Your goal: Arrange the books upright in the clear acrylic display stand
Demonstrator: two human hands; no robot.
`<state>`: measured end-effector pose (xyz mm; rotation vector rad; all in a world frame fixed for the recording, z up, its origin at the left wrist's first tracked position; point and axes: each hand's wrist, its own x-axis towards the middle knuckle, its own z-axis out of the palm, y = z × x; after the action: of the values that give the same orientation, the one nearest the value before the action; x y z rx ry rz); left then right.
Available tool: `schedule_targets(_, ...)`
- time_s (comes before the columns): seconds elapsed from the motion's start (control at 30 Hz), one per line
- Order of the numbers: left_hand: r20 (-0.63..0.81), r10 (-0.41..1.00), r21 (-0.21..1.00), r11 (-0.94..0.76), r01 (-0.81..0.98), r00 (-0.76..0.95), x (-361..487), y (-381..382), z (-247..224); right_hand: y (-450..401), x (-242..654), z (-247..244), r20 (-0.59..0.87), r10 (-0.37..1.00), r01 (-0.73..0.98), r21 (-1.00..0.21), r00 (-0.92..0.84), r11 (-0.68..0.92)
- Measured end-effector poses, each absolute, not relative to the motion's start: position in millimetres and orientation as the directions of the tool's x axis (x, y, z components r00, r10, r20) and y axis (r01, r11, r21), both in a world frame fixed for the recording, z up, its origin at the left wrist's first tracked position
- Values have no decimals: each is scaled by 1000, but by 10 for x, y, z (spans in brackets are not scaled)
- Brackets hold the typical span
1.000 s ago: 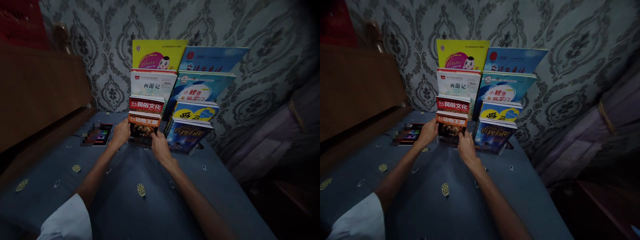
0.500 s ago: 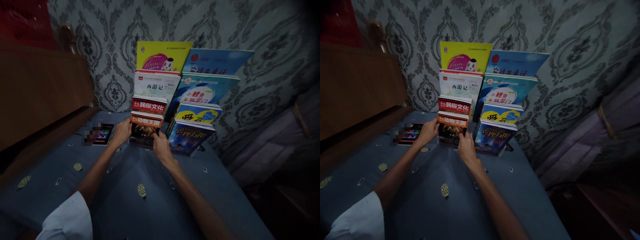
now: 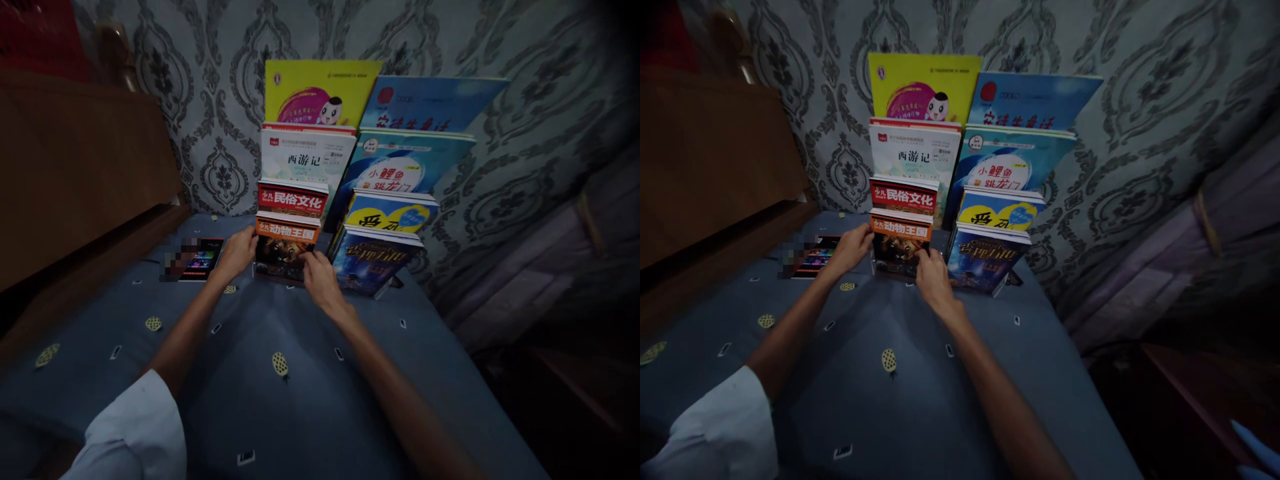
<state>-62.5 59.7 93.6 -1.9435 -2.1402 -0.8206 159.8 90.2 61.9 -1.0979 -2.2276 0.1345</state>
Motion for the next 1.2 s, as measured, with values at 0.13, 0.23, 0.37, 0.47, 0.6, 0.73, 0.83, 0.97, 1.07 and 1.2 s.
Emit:
schedule_targets(0.13,448,884,315,-16,949,-134,-659,598,932,919,1632,641,471,747,654,-382,-470,653)
schedule_targets(0.23,447,884,314,-12,949,-136,-657,590,932,916,1647,656,454,748,653,-382,-484,654)
schedule_targets(0.37,437,890,302,-9,953,-130,-648,580,943,926,1657,651,461,741,650,-375,-488,661)
schedule_targets(0.47,432,893,297,-12,955,-123,-643,565,968,949,1671,656,473,728,624,-389,-496,678)
schedule_targets(0.6,425,896,304,-7,953,-129,-646,538,1005,961,1707,708,464,730,601,-420,-502,681)
schedule_targets(0.73,433,890,314,-4,950,-139,-673,535,1010,955,1753,775,428,743,598,-442,-515,669)
schedule_targets(0.83,450,886,305,-31,952,-115,-695,541,1003,963,1790,815,398,754,597,-460,-523,657)
schedule_targets(0.97,456,884,281,-37,959,-99,-695,534,1018,975,1839,876,402,746,574,-477,-531,665)
schedule_targets(1.07,430,896,286,-17,958,-113,-683,521,1046,963,1877,934,404,736,564,-473,-543,677)
schedule_targets(1.2,419,904,297,-46,954,-87,-693,502,1065,933,1924,1002,390,724,553,-470,-569,688)
